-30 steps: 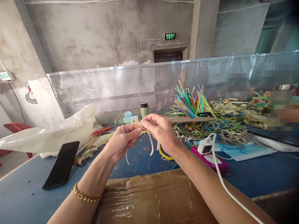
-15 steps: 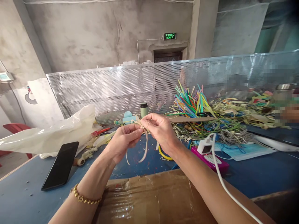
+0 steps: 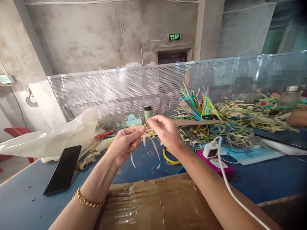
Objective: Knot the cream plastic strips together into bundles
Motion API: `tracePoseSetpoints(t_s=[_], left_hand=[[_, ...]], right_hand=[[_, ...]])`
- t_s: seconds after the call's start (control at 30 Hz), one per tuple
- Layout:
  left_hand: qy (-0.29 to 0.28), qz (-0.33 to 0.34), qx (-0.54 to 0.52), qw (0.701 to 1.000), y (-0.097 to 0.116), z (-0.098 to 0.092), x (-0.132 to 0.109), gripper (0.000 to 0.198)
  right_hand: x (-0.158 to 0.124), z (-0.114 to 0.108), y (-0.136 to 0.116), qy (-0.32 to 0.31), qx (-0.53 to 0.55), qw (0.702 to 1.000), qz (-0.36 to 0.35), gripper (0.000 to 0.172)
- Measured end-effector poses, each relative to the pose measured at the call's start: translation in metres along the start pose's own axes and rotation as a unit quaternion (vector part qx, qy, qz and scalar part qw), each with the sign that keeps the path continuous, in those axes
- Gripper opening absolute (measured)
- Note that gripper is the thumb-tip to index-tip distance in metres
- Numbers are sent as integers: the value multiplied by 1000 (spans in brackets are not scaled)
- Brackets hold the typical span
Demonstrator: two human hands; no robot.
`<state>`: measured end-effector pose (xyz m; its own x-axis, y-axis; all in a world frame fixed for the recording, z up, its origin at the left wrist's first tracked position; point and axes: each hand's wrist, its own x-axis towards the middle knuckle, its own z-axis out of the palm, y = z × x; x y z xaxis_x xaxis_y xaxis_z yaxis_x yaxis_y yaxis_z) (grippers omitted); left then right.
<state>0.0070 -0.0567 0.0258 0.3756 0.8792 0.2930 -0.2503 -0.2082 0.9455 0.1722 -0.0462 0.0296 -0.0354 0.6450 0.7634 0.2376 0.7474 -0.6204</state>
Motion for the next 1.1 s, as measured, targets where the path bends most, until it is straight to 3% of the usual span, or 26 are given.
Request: tracePoseSetpoints(t_s=[0.07, 0.13, 0.27, 0.4, 1.1], left_hand=[[19, 11, -22, 1000, 0, -1, 1, 40], [44, 23, -36, 998, 0, -2, 3, 40], [70, 40, -36, 996, -1, -2, 5, 35], [72, 29, -23, 997, -2, -1, 4, 34], [45, 31, -47, 997, 3, -3, 1, 31]], right_hand=[[0, -5, -2, 48, -100, 991, -73, 22], [-1, -6, -4, 50, -153, 981, -107, 25], [-7, 0, -4, -18, -174, 979, -104, 21], [-8, 6, 2, -46, -158, 982, -95, 18], [-6, -1, -3, -38, -189, 976, -97, 18]])
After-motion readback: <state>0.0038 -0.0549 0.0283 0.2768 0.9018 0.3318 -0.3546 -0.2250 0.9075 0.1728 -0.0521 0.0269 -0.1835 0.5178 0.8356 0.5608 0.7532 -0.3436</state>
